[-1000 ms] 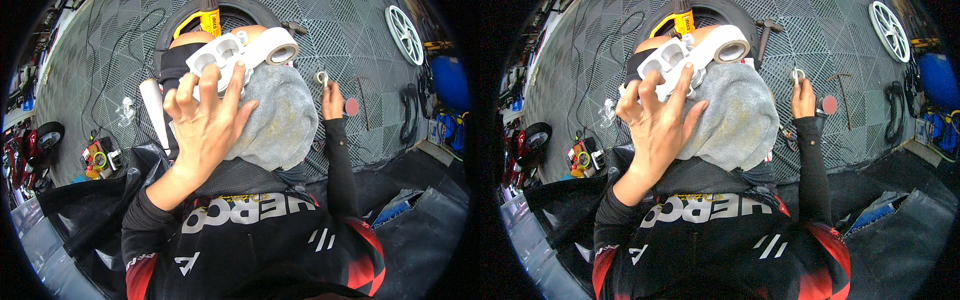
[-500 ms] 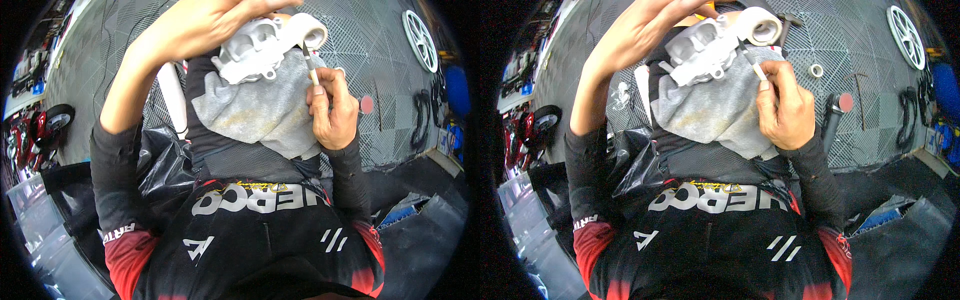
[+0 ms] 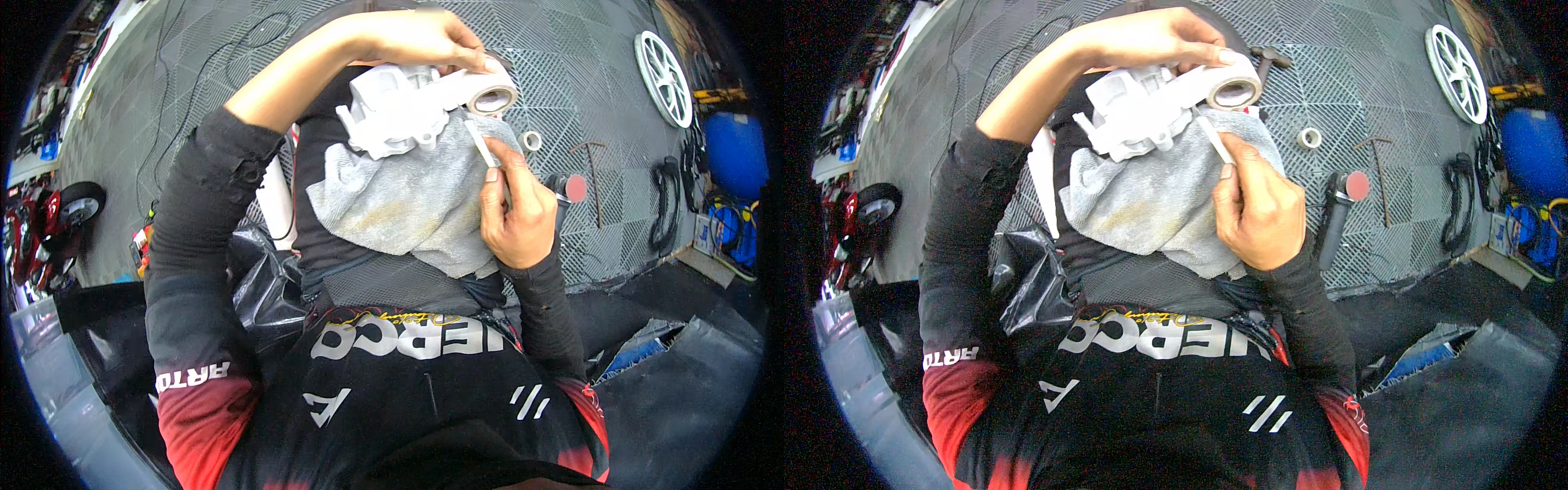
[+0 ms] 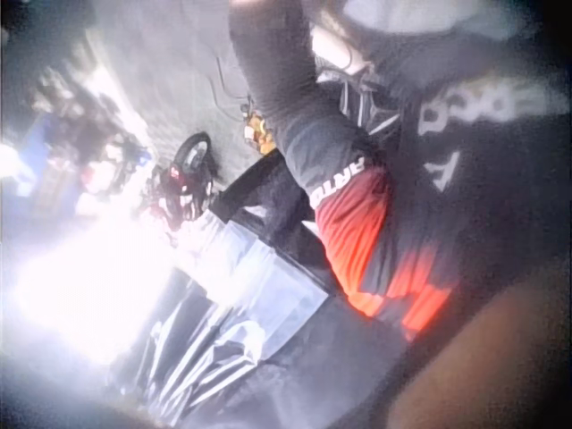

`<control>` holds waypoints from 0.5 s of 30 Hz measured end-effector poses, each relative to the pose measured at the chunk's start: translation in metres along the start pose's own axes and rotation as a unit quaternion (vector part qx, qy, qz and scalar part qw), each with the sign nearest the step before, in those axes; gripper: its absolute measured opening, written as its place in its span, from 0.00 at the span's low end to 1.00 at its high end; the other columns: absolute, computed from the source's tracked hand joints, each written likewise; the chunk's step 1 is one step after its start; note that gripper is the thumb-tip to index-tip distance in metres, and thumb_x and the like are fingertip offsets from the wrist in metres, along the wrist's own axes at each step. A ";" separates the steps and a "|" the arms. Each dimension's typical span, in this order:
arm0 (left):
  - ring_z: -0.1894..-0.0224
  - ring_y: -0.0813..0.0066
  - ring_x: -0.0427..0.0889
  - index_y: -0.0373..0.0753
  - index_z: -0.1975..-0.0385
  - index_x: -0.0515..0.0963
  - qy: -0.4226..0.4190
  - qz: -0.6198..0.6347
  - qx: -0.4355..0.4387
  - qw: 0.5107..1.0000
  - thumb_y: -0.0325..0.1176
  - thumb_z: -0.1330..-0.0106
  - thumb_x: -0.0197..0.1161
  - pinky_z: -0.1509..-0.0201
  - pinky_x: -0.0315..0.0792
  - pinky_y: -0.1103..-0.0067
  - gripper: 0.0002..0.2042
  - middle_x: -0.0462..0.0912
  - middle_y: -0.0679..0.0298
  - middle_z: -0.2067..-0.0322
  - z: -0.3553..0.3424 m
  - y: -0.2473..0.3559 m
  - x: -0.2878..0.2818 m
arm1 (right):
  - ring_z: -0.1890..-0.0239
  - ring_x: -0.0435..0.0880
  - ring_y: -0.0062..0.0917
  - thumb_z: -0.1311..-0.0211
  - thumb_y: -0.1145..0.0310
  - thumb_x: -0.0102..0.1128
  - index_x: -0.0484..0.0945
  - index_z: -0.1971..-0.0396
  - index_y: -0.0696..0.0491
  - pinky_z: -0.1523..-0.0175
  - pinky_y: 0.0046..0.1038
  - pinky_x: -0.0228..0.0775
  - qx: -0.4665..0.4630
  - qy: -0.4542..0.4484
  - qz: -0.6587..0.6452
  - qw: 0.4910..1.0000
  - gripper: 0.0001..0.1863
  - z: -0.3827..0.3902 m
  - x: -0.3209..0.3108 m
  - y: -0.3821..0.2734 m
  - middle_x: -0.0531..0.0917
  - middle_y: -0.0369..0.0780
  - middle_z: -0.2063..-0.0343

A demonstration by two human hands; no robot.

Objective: The person sits on the floor in a workshop, uses a heat gun to warm a small mechanical part, wipes it with a cloth, and then applies tape to specific areas of the part.

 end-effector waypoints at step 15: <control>0.64 0.86 0.76 0.38 0.53 0.81 0.013 0.199 0.071 0.977 0.33 0.31 0.63 0.58 0.71 0.84 0.11 0.82 0.72 0.65 0.005 -0.027 0.016 | 0.81 0.83 0.37 0.42 0.69 0.64 0.82 0.47 0.51 0.75 0.37 0.76 -0.024 -0.066 0.140 0.988 0.20 -0.032 0.002 -0.023 0.80 0.41 0.76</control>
Point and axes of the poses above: each hand's wrist, its own z-axis away from the middle knuckle, its own x-axis out of the palm, y = z × x, the point moved 2 cm from there along -z, towards the middle knuckle
